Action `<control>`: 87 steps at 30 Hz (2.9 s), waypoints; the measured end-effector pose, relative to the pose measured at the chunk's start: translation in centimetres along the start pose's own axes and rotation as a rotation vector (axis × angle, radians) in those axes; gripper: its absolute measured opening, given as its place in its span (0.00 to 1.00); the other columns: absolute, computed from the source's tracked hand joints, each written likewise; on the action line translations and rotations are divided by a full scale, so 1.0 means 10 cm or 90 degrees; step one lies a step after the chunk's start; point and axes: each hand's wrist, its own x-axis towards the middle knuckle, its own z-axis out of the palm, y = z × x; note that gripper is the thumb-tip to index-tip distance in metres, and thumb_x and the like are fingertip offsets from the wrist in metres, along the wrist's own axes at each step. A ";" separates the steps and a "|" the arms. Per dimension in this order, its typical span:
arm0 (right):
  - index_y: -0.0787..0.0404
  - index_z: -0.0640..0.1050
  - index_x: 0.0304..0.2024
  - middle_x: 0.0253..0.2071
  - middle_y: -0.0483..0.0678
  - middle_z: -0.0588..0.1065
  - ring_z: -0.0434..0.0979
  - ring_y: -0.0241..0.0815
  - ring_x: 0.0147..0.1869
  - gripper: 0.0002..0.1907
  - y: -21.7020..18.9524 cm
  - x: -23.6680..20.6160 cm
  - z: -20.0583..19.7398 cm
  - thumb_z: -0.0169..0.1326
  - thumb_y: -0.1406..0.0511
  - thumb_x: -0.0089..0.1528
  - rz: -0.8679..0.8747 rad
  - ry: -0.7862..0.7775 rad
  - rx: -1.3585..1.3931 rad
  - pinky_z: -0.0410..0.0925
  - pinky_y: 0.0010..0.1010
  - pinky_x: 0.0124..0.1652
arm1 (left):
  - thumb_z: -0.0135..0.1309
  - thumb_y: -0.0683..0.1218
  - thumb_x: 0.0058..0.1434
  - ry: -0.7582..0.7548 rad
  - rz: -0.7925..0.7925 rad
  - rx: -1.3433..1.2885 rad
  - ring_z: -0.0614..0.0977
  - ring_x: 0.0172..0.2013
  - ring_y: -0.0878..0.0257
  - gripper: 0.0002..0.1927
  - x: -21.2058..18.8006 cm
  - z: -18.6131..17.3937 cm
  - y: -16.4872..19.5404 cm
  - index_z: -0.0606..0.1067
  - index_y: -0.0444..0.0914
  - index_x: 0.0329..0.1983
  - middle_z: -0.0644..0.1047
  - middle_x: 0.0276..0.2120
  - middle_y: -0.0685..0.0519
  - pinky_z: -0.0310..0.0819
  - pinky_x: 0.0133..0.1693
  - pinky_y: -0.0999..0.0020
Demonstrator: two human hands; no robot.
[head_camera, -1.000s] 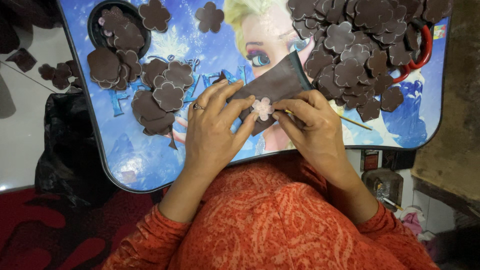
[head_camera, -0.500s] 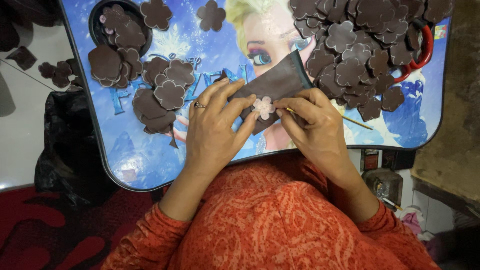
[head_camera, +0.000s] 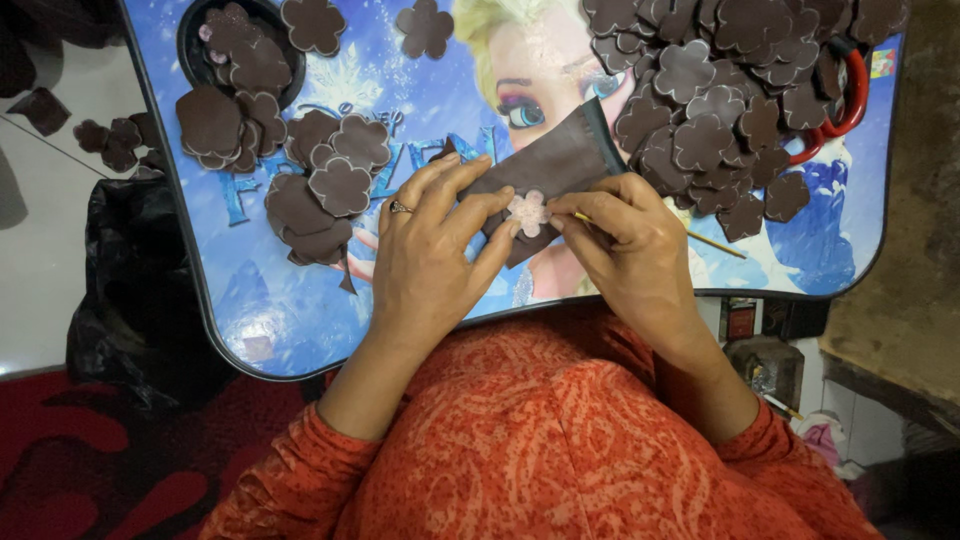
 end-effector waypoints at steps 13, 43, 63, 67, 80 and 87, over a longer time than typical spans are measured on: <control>0.63 0.83 0.46 0.41 0.47 0.78 0.78 0.36 0.39 0.06 0.10 -0.03 -0.08 0.62 0.69 0.67 0.010 0.015 0.010 0.70 0.27 0.39 | 0.63 0.45 0.63 0.015 0.114 0.088 0.74 0.50 0.59 0.14 -0.04 -0.03 0.10 0.81 0.48 0.51 0.74 0.42 0.58 0.67 0.55 0.59; 0.64 0.77 0.44 0.42 0.49 0.77 0.76 0.50 0.43 0.03 -0.38 0.05 0.18 0.52 0.71 0.73 -0.213 -0.007 -0.025 0.67 0.37 0.45 | 0.49 0.47 0.64 -0.170 0.158 0.402 0.75 0.30 0.64 0.26 -0.38 0.11 0.13 0.68 0.36 0.65 0.73 0.25 0.59 0.61 0.36 0.67; 0.64 0.77 0.43 0.41 0.49 0.76 0.75 0.50 0.42 0.04 -0.41 0.08 0.20 0.52 0.71 0.72 -0.221 -0.010 -0.041 0.67 0.37 0.45 | 0.50 0.47 0.62 -0.154 0.154 0.394 0.76 0.29 0.65 0.28 -0.36 0.04 0.11 0.68 0.35 0.66 0.74 0.23 0.59 0.61 0.36 0.67; 0.64 0.78 0.44 0.42 0.50 0.76 0.75 0.50 0.43 0.04 -0.45 0.10 0.20 0.51 0.71 0.73 -0.210 -0.015 -0.056 0.68 0.37 0.45 | 0.50 0.48 0.60 -0.163 0.166 0.391 0.75 0.26 0.65 0.30 -0.35 0.01 0.09 0.67 0.35 0.66 0.74 0.21 0.59 0.61 0.34 0.67; 0.64 0.77 0.43 0.42 0.50 0.77 0.76 0.50 0.44 0.05 -0.55 0.15 0.20 0.50 0.71 0.73 -0.230 0.002 -0.059 0.68 0.37 0.44 | 0.50 0.47 0.61 -0.156 0.165 0.363 0.77 0.27 0.66 0.25 -0.33 -0.08 0.12 0.70 0.35 0.62 0.74 0.21 0.59 0.62 0.35 0.67; 0.66 0.76 0.44 0.41 0.52 0.76 0.76 0.52 0.43 0.04 -0.48 0.15 0.16 0.51 0.70 0.73 -0.199 0.033 -0.086 0.68 0.38 0.44 | 0.50 0.46 0.61 -0.132 0.170 0.360 0.76 0.27 0.66 0.26 -0.30 -0.11 0.16 0.71 0.34 0.63 0.74 0.21 0.59 0.62 0.35 0.68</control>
